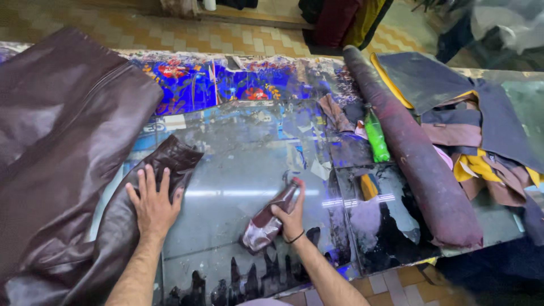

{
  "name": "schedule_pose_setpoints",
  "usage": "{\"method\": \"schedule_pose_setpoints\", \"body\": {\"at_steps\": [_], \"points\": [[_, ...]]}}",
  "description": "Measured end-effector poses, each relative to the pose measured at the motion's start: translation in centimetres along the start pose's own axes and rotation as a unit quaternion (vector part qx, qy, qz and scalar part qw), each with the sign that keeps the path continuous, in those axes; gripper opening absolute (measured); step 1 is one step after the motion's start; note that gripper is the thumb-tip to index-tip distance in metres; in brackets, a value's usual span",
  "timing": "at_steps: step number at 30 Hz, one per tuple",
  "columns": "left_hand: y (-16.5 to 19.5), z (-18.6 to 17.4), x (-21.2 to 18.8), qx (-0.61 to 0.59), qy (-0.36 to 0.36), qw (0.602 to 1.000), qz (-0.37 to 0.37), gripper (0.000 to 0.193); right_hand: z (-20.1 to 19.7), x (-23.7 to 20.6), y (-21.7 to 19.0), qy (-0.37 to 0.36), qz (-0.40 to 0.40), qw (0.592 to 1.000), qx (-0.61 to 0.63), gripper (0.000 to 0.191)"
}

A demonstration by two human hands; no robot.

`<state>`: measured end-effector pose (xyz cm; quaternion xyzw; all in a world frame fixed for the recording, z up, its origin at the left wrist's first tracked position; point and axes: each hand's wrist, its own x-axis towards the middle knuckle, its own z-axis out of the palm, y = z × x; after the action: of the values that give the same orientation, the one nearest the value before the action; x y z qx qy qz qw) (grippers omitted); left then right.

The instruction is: The person lays a brown leather jacket on a work table and rubs dye onto its sleeve with a sponge. They open a bottle of liquid dye, pour it onto the sponge, and continue wiping the dye along the sleeve and shoulder area of the jacket.

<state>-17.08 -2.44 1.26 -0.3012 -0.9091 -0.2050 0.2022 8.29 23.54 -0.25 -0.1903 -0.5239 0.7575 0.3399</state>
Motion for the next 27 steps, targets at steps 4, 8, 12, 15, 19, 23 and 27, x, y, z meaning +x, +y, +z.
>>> {"method": "schedule_pose_setpoints", "body": {"at_steps": [4, 8, 12, 15, 19, 23, 27], "points": [[-0.1, 0.1, -0.1, 0.021, -0.010, 1.000, -0.006, 0.067, 0.0, -0.3, 1.0, -0.262, 0.093, 0.959, -0.062, 0.131], [-0.1, 0.3, -0.2, 0.029, -0.010, 0.999, -0.009, 0.068, 0.0, -0.5, 1.3, -0.106, 0.063, 0.992, -0.011, 0.130], [-0.1, 0.4, 0.0, 0.040, -0.006, 0.999, -0.006, 0.068, 0.6, -0.8, -0.1, -0.334, 0.119, 0.934, -0.044, 0.129], [-0.1, 0.4, 0.2, 0.039, -0.015, 0.999, -0.010, 0.067, 0.9, -0.8, -1.0, 0.048, 0.061, 0.997, 0.006, 0.121], [-0.1, 0.3, 0.2, 0.031, -0.011, 0.999, -0.005, 0.068, 0.3, -0.7, -0.5, -0.249, 0.106, 0.963, -0.019, 0.126], [-0.1, 0.2, -0.1, 0.031, -0.018, 0.999, -0.008, 0.069, -0.4, -0.3, 0.4, -0.103, 0.054, 0.991, -0.063, 0.126], [-0.1, 0.2, 0.0, 0.027, -0.020, 0.999, -0.012, 0.069, 0.0, 0.1, 0.2, -0.325, 0.074, 0.942, -0.049, 0.128]]}}
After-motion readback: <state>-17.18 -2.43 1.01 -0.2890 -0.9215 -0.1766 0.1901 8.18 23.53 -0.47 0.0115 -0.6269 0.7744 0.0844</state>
